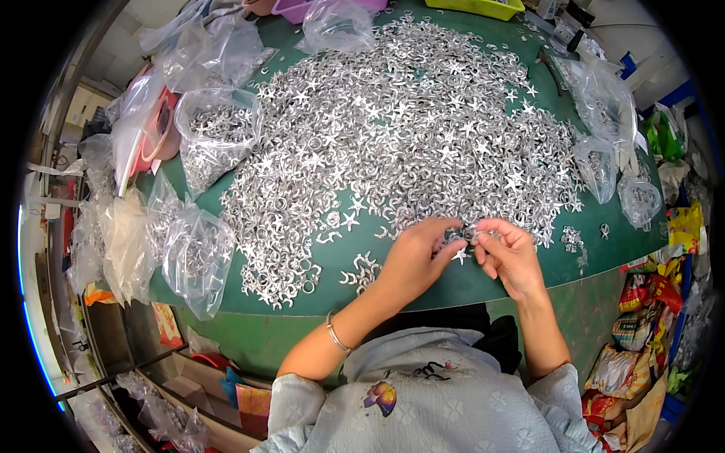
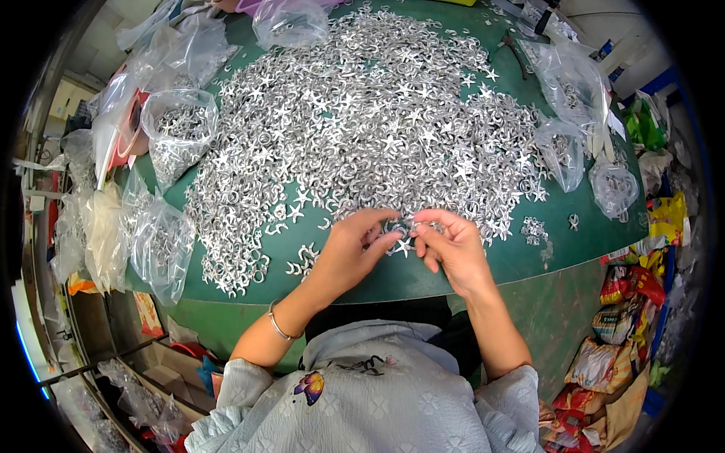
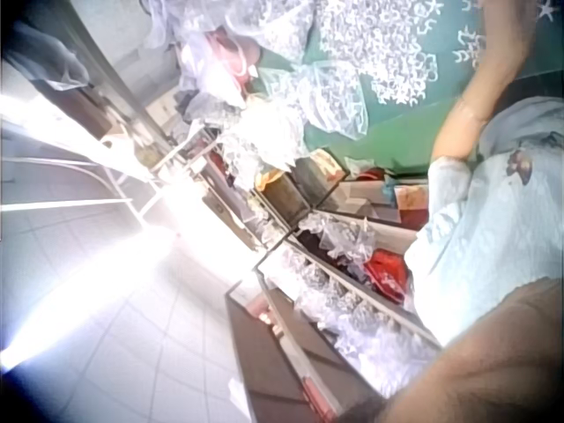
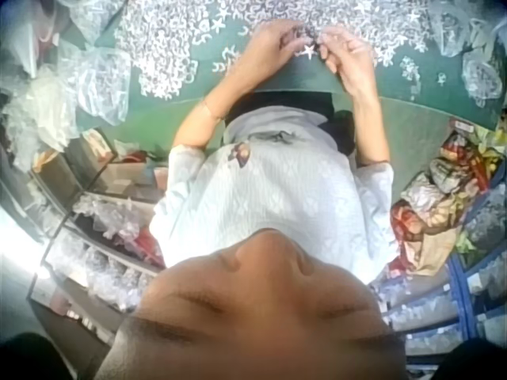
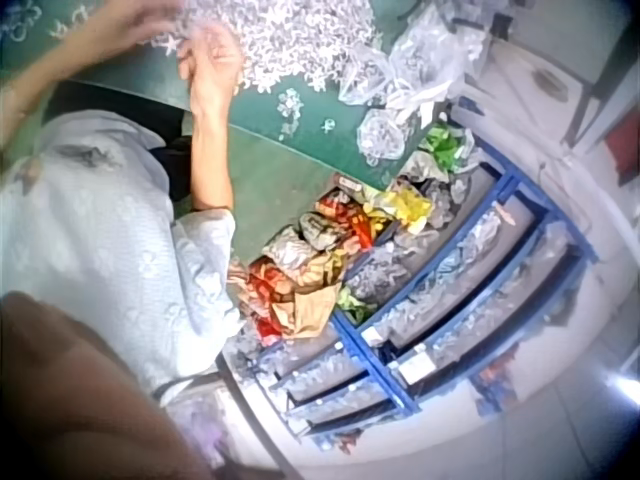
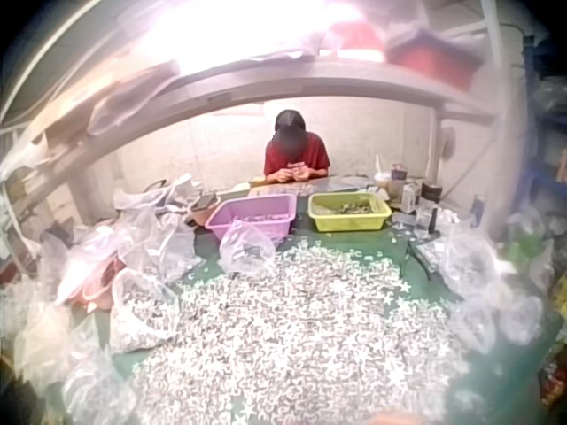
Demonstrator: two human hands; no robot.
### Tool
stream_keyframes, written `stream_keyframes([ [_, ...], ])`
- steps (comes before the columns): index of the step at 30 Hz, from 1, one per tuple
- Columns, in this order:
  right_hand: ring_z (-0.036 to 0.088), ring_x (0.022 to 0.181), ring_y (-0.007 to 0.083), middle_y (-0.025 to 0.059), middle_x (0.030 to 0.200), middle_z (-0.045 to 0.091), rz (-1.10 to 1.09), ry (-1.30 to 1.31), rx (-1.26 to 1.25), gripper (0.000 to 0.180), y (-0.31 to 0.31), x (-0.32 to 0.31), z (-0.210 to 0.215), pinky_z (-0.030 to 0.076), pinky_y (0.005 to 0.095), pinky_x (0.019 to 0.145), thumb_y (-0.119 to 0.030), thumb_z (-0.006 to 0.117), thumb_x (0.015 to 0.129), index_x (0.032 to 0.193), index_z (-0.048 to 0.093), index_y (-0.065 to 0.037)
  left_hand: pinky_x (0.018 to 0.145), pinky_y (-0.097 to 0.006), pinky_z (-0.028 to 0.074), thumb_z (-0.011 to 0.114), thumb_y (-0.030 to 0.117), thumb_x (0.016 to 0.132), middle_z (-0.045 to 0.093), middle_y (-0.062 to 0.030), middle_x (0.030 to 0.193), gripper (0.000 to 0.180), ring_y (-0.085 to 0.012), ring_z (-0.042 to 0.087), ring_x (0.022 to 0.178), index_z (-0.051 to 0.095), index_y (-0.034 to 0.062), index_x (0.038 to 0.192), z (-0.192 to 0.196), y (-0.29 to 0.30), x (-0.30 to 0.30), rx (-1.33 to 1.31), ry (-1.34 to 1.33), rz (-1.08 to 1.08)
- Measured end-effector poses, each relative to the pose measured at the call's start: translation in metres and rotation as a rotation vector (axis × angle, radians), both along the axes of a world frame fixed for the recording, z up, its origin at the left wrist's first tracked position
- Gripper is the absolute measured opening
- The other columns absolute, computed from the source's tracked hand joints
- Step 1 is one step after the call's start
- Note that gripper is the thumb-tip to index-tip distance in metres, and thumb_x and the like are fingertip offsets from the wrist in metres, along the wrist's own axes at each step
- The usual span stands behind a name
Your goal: The person sorts small silver star-shaped items by hand on a green worktable, picking them from a large pile and placing them into smaller groups or containers.
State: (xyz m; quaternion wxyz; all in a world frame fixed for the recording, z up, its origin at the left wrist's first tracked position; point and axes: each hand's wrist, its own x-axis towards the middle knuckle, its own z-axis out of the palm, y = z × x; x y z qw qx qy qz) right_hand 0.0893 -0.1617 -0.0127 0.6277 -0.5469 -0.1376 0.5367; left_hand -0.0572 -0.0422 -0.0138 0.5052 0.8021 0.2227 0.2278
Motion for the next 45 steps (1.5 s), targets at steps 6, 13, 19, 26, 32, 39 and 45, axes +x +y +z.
stream_keyframes([
  [6, 0.054, 0.053, 0.0076, 0.0092, 0.076, 0.064, 0.165, 0.072, 0.064, 0.018, -0.007, 0.001, -0.002, 0.038, 0.0183, 0.041, 0.001, 0.06, 0.09, 0.108, 0.06, 0.002, 0.052, -0.024, 0.034, 0.072, 0.007, 0.083, 0.046, 0.0019, 0.067, 0.014, -0.0062, 0.037, 0.06, 0.066, 0.002, 0.094, 0.003, 0.005, -0.001, -0.26, 0.085, -0.113],
  [13, 0.061, 0.062, 0.0115, 0.0094, 0.082, 0.065, 0.279, 0.237, 0.118, 0.016, -0.017, 0.002, -0.002, 0.043, 0.0203, 0.042, -0.001, 0.059, 0.091, 0.107, 0.059, 0.001, 0.053, -0.026, 0.037, 0.07, 0.004, 0.082, 0.051, -0.0031, 0.068, 0.009, -0.0107, 0.045, 0.059, 0.066, 0.0019, 0.09, 0.01, 0.007, -0.011, -0.17, 0.033, -0.256],
  [19, 0.062, 0.064, 0.0156, 0.0109, 0.086, 0.064, 0.284, 0.325, 0.194, 0.015, -0.021, -0.012, 0.006, 0.043, 0.0214, 0.042, -0.004, 0.057, 0.093, 0.107, 0.053, -0.002, 0.051, -0.031, 0.041, 0.071, 0.001, 0.079, 0.054, -0.0087, 0.071, 0.013, -0.0214, 0.053, 0.058, 0.066, 0.0027, 0.092, 0.023, -0.013, -0.022, 0.04, -0.004, -0.126],
  [26, 0.056, 0.056, 0.012, 0.007, 0.075, 0.059, 0.209, 0.196, 0.231, 0.008, -0.023, -0.024, 0.003, 0.04, 0.0218, 0.041, -0.008, 0.055, 0.095, 0.1, 0.053, -0.002, 0.05, -0.034, 0.043, 0.071, 0.0, 0.078, 0.054, -0.0093, 0.07, 0.016, -0.0253, 0.055, 0.058, 0.064, 0.0017, 0.092, 0.019, -0.017, -0.025, 0.316, -0.088, -0.049],
  [32, 0.048, 0.048, 0.0113, 0.0076, 0.068, 0.056, 0.093, -0.022, 0.052, 0.02, -0.011, -0.009, 0.015, 0.036, 0.0214, 0.041, -0.016, 0.047, 0.1, 0.094, 0.058, 0.0, 0.057, -0.042, 0.048, 0.068, 0.005, 0.081, 0.061, -0.0157, 0.084, 0.012, -0.0356, 0.061, 0.068, 0.062, 0.0009, 0.091, 0.01, 0.005, -0.026, 0.309, 0.1, 0.196],
  [39, 0.054, 0.059, 0.0182, 0.0059, 0.071, 0.05, -0.043, -1.421, 0.053, 0.01, 0.033, 0.008, 0.001, 0.038, 0.0336, 0.049, -0.004, 0.068, 0.083, 0.093, 0.07, -0.003, 0.056, -0.041, 0.046, 0.067, 0.004, 0.082, 0.059, -0.0138, 0.081, 0.013, -0.0334, 0.059, 0.065, 0.065, 0.0034, 0.094, -0.007, 0.014, -0.021, 0.4, 0.18, 0.249],
  [45, 0.06, 0.067, 0.0278, 0.0089, 0.077, 0.053, 0.123, -1.829, -0.163, 0.018, 0.045, 0.001, 0.002, 0.045, 0.0393, 0.054, -0.007, 0.068, 0.079, 0.097, 0.067, -0.005, 0.058, -0.043, 0.046, 0.067, 0.005, 0.082, 0.057, -0.0124, 0.082, 0.014, -0.034, 0.06, 0.068, 0.066, 0.005, 0.096, -0.005, 0.014, -0.025, 0.447, 0.29, 0.02],
])
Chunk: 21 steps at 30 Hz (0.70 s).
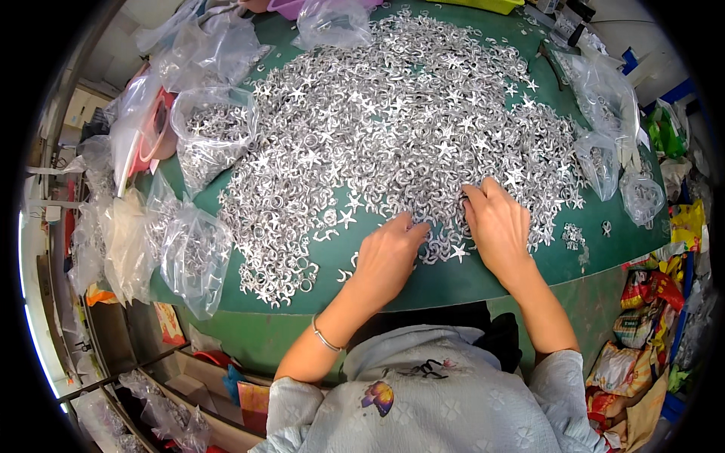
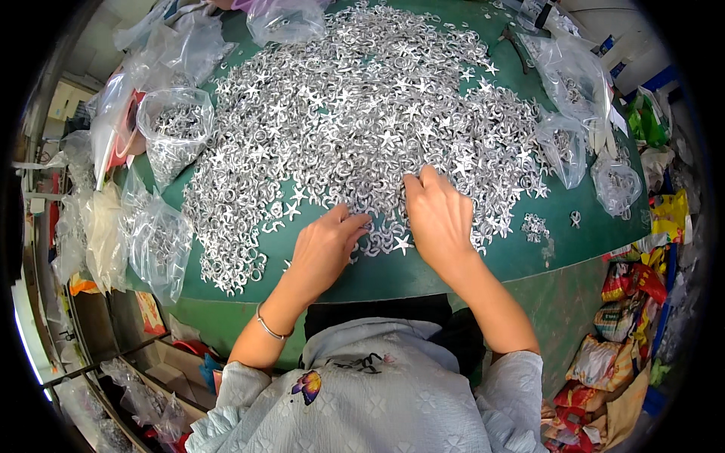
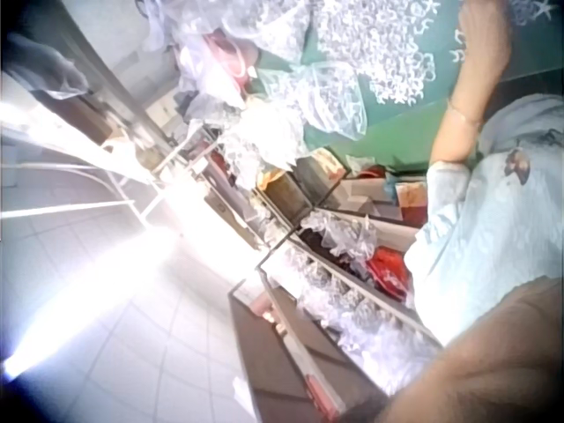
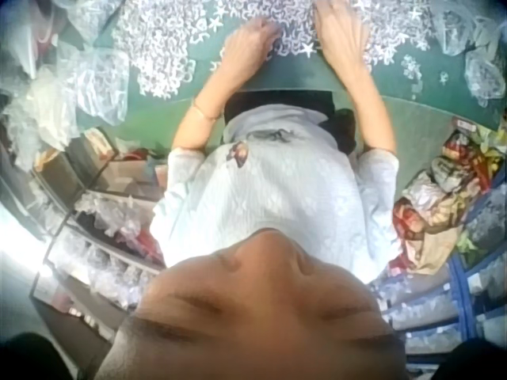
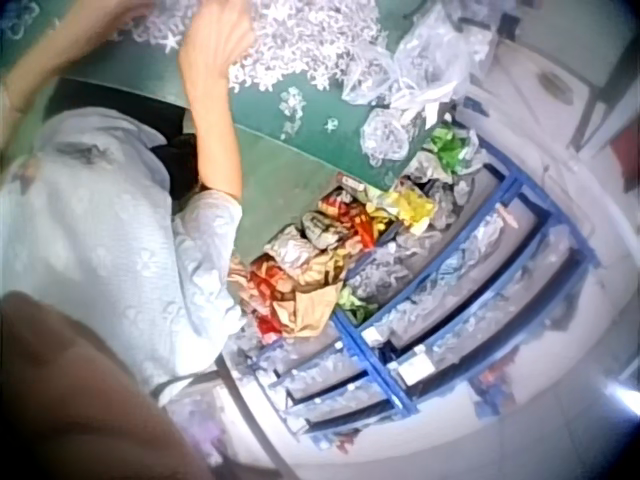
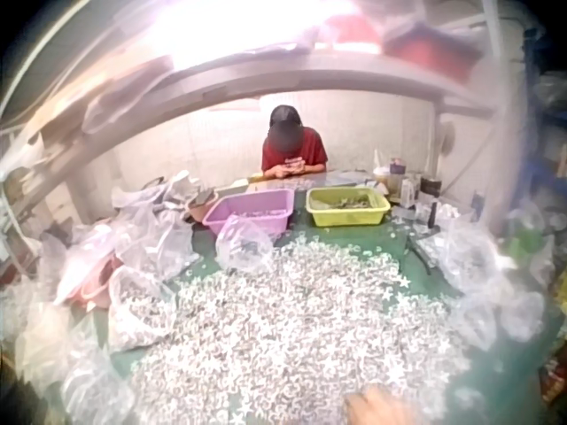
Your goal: The person sorts small silver star-shaped items by hand on a green worktable, picking them from a large pile and placing them into smaller groups or containers.
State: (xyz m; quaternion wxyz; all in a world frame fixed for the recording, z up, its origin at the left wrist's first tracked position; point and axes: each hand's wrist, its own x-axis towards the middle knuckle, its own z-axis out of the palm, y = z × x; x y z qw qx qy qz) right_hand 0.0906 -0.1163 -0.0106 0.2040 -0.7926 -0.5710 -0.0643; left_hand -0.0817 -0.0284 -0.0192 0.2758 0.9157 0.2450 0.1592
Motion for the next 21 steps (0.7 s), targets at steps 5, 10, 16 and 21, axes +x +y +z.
stream_keyframes([
  [5, 0.062, 0.075, 0.0276, 0.0103, 0.081, 0.054, 0.077, -0.004, -0.005, 0.007, 0.005, 0.006, 0.006, 0.049, 0.0402, 0.054, -0.004, 0.065, 0.076, 0.081, 0.063, -0.001, 0.058, -0.043, 0.046, 0.069, 0.006, 0.08, 0.057, -0.0119, 0.082, 0.015, -0.0339, 0.06, 0.067, 0.065, 0.0053, 0.094, 0.0, 0.002, -0.001, -0.025, -0.015, 0.006],
  [10, 0.061, 0.074, 0.0284, 0.0098, 0.078, 0.053, 0.085, 0.071, 0.025, 0.006, 0.006, 0.009, 0.005, 0.048, 0.0404, 0.054, -0.006, 0.067, 0.078, 0.078, 0.062, -0.003, 0.057, -0.042, 0.045, 0.07, 0.006, 0.079, 0.059, -0.0122, 0.084, 0.014, -0.0329, 0.06, 0.066, 0.062, 0.0049, 0.09, -0.001, 0.004, -0.004, -0.065, -0.021, 0.085],
  [16, 0.058, 0.062, 0.0287, 0.0092, 0.075, 0.052, 0.01, 0.171, 0.262, 0.007, 0.0, 0.011, 0.003, 0.045, 0.0395, 0.052, -0.005, 0.068, 0.077, 0.079, 0.061, -0.005, 0.057, -0.042, 0.046, 0.068, 0.005, 0.081, 0.059, -0.0134, 0.082, 0.012, -0.0332, 0.06, 0.066, 0.06, 0.0033, 0.088, 0.001, 0.009, -0.009, -0.121, -0.098, 0.188],
  [21, 0.051, 0.056, 0.0189, 0.0061, 0.071, 0.053, 0.016, 0.405, 0.278, 0.006, -0.008, 0.026, 0.006, 0.039, 0.0318, 0.049, -0.003, 0.066, 0.077, 0.08, 0.062, -0.003, 0.054, -0.038, 0.044, 0.07, 0.005, 0.08, 0.057, -0.0119, 0.078, 0.013, -0.0284, 0.055, 0.058, 0.06, 0.0026, 0.088, -0.001, 0.01, -0.011, -0.163, -0.184, 0.191],
])
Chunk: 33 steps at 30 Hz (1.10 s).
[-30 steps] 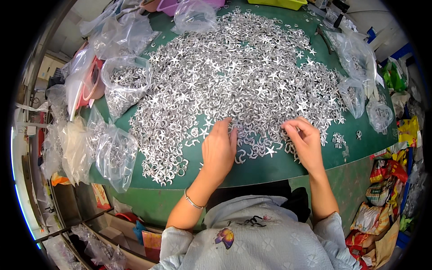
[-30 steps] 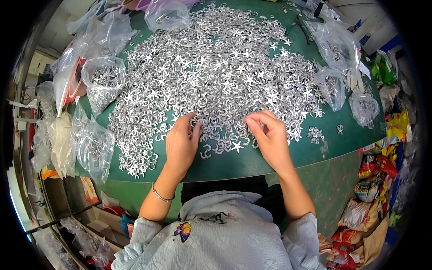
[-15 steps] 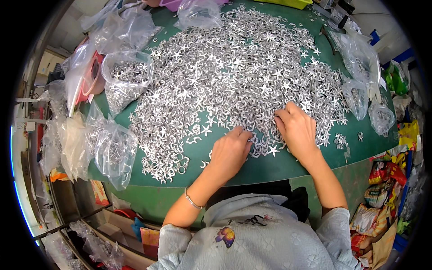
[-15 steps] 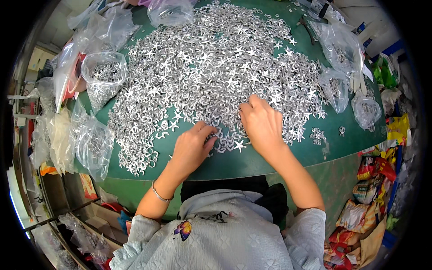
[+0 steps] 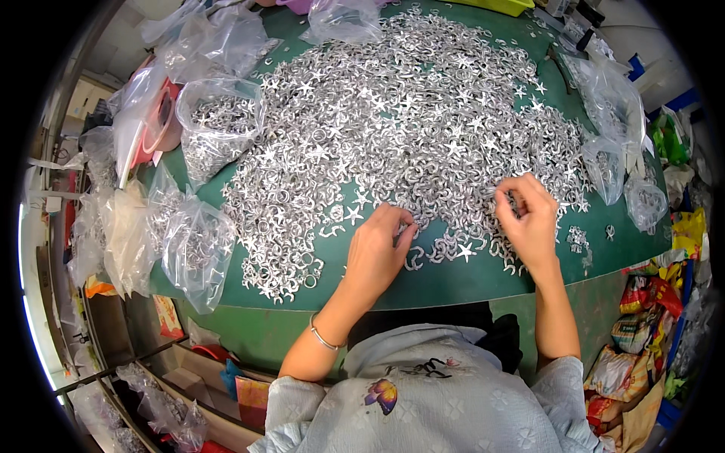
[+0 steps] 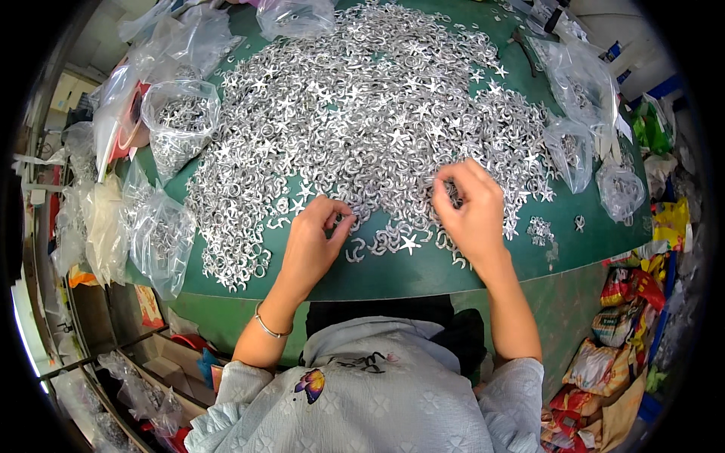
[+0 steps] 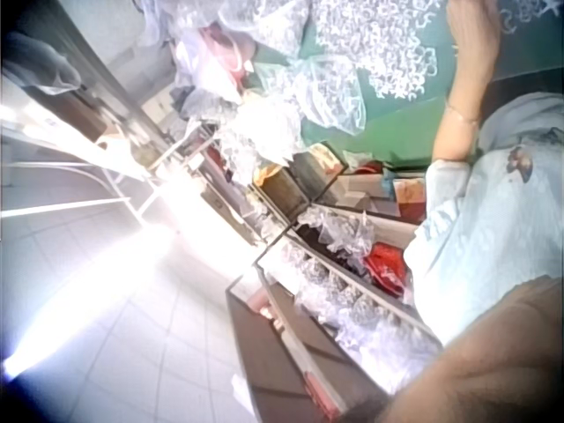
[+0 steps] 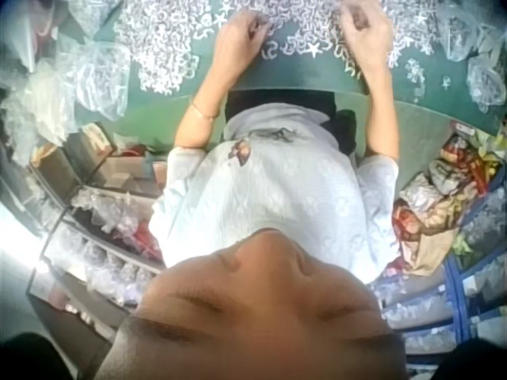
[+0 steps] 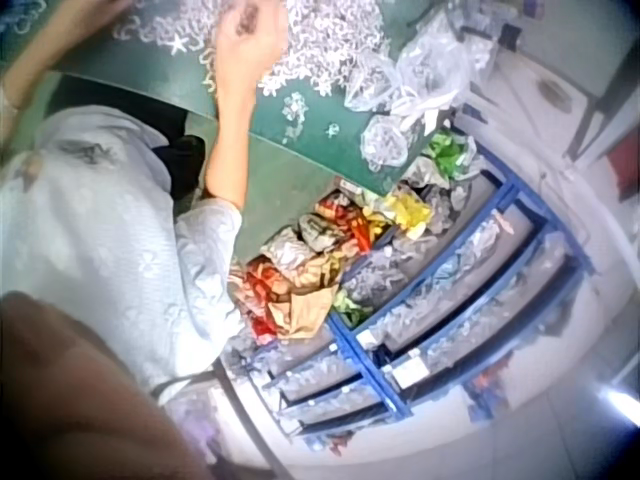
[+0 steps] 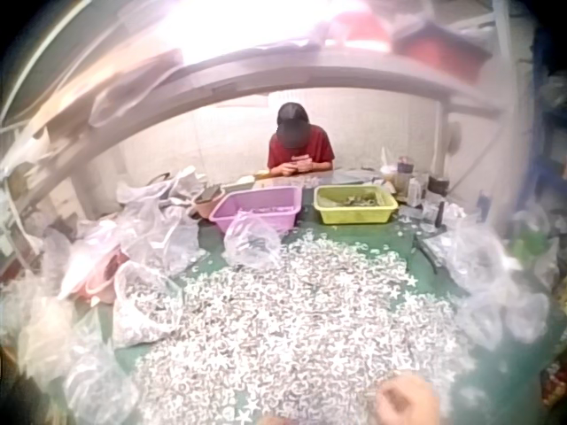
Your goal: The person sorts small silver star-shaped items by hand on a green worktable, picking them from a large pile and placing them into smaller groups or containers.
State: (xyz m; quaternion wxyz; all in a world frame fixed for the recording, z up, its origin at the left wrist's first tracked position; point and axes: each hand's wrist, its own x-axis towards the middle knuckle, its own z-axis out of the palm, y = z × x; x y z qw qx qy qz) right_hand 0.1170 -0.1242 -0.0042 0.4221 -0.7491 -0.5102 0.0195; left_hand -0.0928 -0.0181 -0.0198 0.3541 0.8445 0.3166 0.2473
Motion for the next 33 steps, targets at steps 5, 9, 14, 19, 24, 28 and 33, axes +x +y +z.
stream_keyframes([
  [5, 0.036, 0.052, 0.0023, -0.0056, 0.064, 0.045, 0.036, 0.882, -0.017, 0.003, -0.008, 0.007, 0.004, 0.027, 0.0201, 0.046, -0.002, 0.059, 0.086, 0.083, 0.06, -0.002, 0.053, -0.026, 0.036, 0.066, 0.01, 0.089, 0.049, 0.0008, 0.071, 0.008, -0.0109, 0.043, 0.062, 0.06, 0.0047, 0.089, 0.012, 0.003, 0.001, -0.694, -0.06, -0.003],
  [9, 0.034, 0.05, 0.0011, -0.0069, 0.062, 0.042, 0.153, 1.244, -0.076, 0.005, -0.013, -0.001, 0.005, 0.025, 0.0188, 0.045, -0.006, 0.056, 0.092, 0.088, 0.057, -0.005, 0.059, -0.024, 0.042, 0.054, 0.009, 0.095, 0.059, -0.0065, 0.089, 0.013, -0.0129, 0.052, 0.072, 0.054, 0.0044, 0.107, -0.001, 0.006, -0.002, -1.377, -0.417, -0.183],
  [14, 0.039, 0.053, 0.0023, -0.0064, 0.064, 0.047, 0.179, 0.998, -0.159, 0.004, -0.012, -0.024, 0.006, 0.029, 0.0176, 0.047, -0.008, 0.056, 0.095, 0.093, 0.058, -0.005, 0.069, -0.026, 0.05, 0.057, 0.014, 0.095, 0.061, -0.0093, 0.099, 0.03, -0.0141, 0.059, 0.084, 0.049, 0.0002, 0.122, 0.003, -0.012, 0.024, -1.532, -0.532, -0.249],
  [19, 0.055, 0.061, 0.0132, 0.0082, 0.074, 0.062, 0.302, 0.528, -0.163, 0.007, -0.018, -0.037, 0.011, 0.041, 0.026, 0.052, -0.006, 0.058, 0.092, 0.097, 0.057, -0.001, 0.069, -0.026, 0.048, 0.06, 0.011, 0.094, 0.062, -0.0064, 0.093, 0.027, -0.0127, 0.058, 0.078, 0.057, -0.0022, 0.117, 0.003, -0.017, 0.034, -1.373, -0.382, -0.213],
  [24, 0.059, 0.063, 0.0211, 0.0107, 0.077, 0.063, 0.17, 0.512, -0.251, 0.008, -0.024, -0.033, 0.026, 0.044, 0.0306, 0.054, -0.007, 0.057, 0.092, 0.095, 0.06, 0.0, 0.067, -0.023, 0.046, 0.058, 0.013, 0.095, 0.061, -0.004, 0.086, 0.022, -0.0093, 0.056, 0.075, 0.061, -0.0024, 0.11, -0.001, -0.015, 0.03, -1.52, -0.481, -0.139],
  [28, 0.062, 0.066, 0.0281, 0.0139, 0.086, 0.066, 0.003, -0.029, -0.169, 0.014, -0.019, -0.003, 0.007, 0.047, 0.0352, 0.057, -0.012, 0.064, 0.088, 0.096, 0.064, -0.001, 0.066, -0.023, 0.046, 0.061, 0.009, 0.092, 0.062, -0.0019, 0.085, 0.022, -0.0099, 0.056, 0.073, 0.063, -0.0028, 0.11, 0.007, -0.016, 0.025, -1.421, -0.51, 0.035],
  [33, 0.062, 0.066, 0.0308, 0.013, 0.085, 0.064, 0.085, -0.103, -0.138, 0.026, 0.007, -0.016, 0.02, 0.047, 0.0387, 0.057, -0.019, 0.069, 0.083, 0.104, 0.065, -0.003, 0.058, -0.028, 0.044, 0.066, 0.004, 0.086, 0.058, -0.0054, 0.076, 0.018, -0.0154, 0.056, 0.066, 0.067, 0.0036, 0.103, 0.002, 0.009, 0.027, -0.223, -0.085, 0.05],
])
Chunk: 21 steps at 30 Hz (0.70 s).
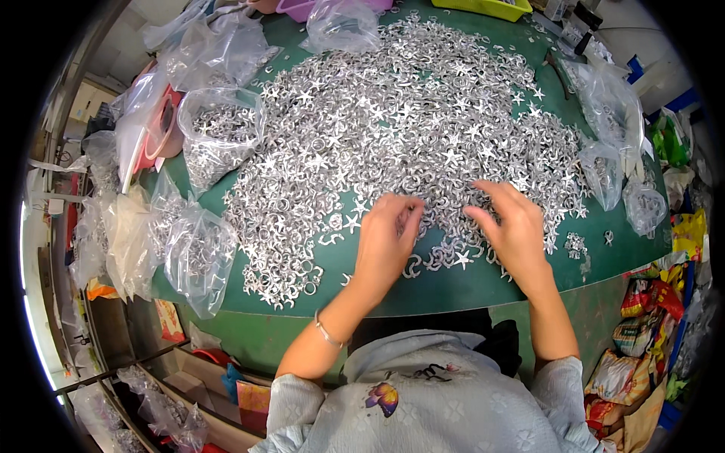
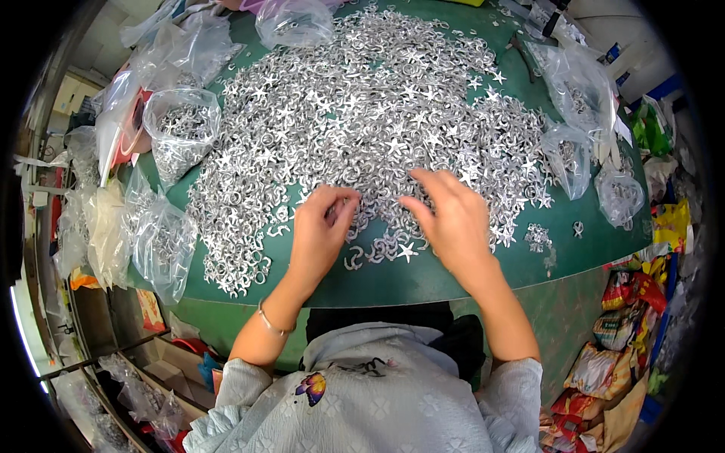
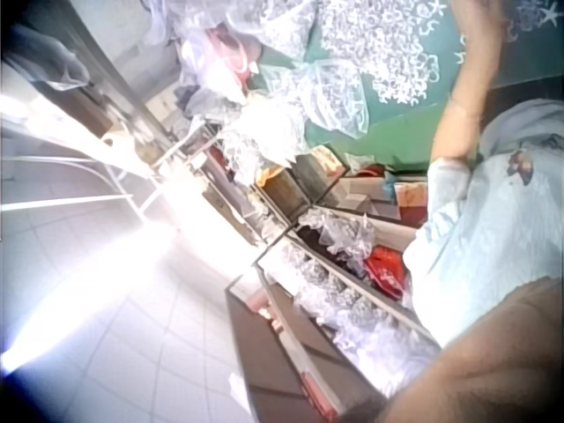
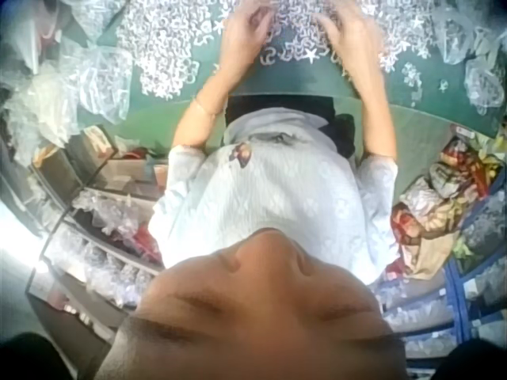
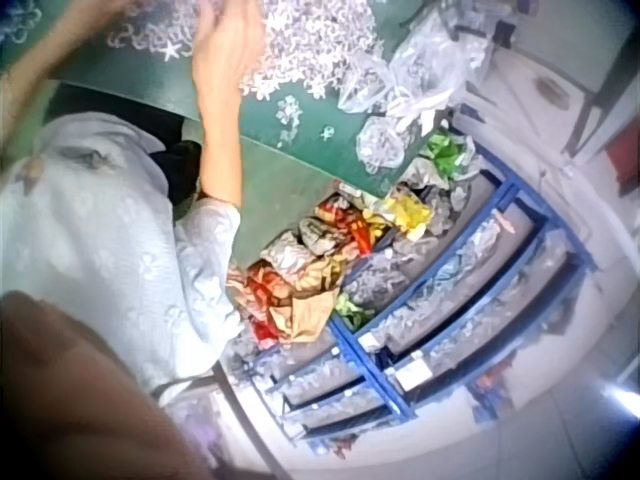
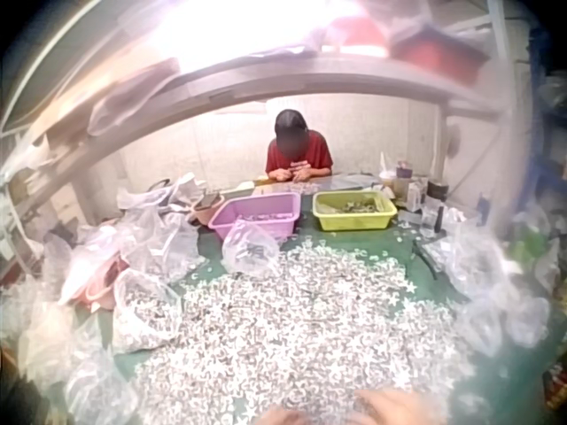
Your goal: The person sorts small silver star-shaped items by hand on a green worktable, picking them from a large pile and placing them into smaller groups or containers.
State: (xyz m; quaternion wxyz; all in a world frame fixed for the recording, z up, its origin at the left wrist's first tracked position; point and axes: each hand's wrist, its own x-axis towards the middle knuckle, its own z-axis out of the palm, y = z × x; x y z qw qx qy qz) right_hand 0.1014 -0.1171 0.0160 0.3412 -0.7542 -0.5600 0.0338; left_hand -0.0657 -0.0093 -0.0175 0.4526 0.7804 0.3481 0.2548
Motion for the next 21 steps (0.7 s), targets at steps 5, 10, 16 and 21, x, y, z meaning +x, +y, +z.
stream_keyframes([
  [5, 0.063, 0.068, 0.029, 0.0094, 0.075, 0.058, 0.146, -0.21, -0.069, 0.019, 0.038, -0.012, -0.022, 0.049, 0.0401, 0.054, -0.017, 0.067, 0.084, 0.099, 0.063, -0.007, 0.058, -0.039, 0.046, 0.069, 0.006, 0.081, 0.056, -0.0106, 0.075, 0.014, -0.0294, 0.058, 0.065, 0.069, 0.0064, 0.095, 0.0, 0.019, 0.025, 0.428, 0.13, -0.05],
  [10, 0.062, 0.066, 0.029, 0.0093, 0.07, 0.054, 0.19, -0.265, -0.022, 0.021, 0.028, 0.002, -0.03, 0.048, 0.0403, 0.051, -0.001, 0.059, 0.072, 0.092, 0.062, -0.008, 0.06, -0.041, 0.047, 0.069, 0.007, 0.081, 0.058, -0.0122, 0.077, 0.01, -0.0323, 0.059, 0.067, 0.071, 0.0048, 0.09, -0.011, 0.043, 0.021, 0.51, 0.152, -0.076],
  [16, 0.065, 0.071, 0.0325, 0.0123, 0.083, 0.068, 0.022, 0.043, -0.148, 0.012, 0.021, 0.036, -0.012, 0.051, 0.0414, 0.063, -0.015, 0.07, 0.082, 0.088, 0.072, -0.004, 0.06, -0.04, 0.047, 0.068, 0.004, 0.08, 0.059, -0.0146, 0.078, 0.007, -0.0315, 0.06, 0.066, 0.069, 0.0009, 0.087, 0.003, 0.06, 0.008, 0.489, 0.251, 0.103],
  [21, 0.066, 0.077, 0.0335, 0.015, 0.086, 0.069, 0.101, 0.024, -0.108, 0.017, 0.058, 0.026, -0.004, 0.052, 0.0419, 0.069, -0.015, 0.072, 0.08, 0.093, 0.072, -0.005, 0.059, -0.04, 0.047, 0.071, 0.004, 0.079, 0.056, -0.0123, 0.079, 0.012, -0.0315, 0.059, 0.065, 0.068, 0.0032, 0.091, -0.003, 0.043, 0.019, 0.44, 0.059, -0.074],
])
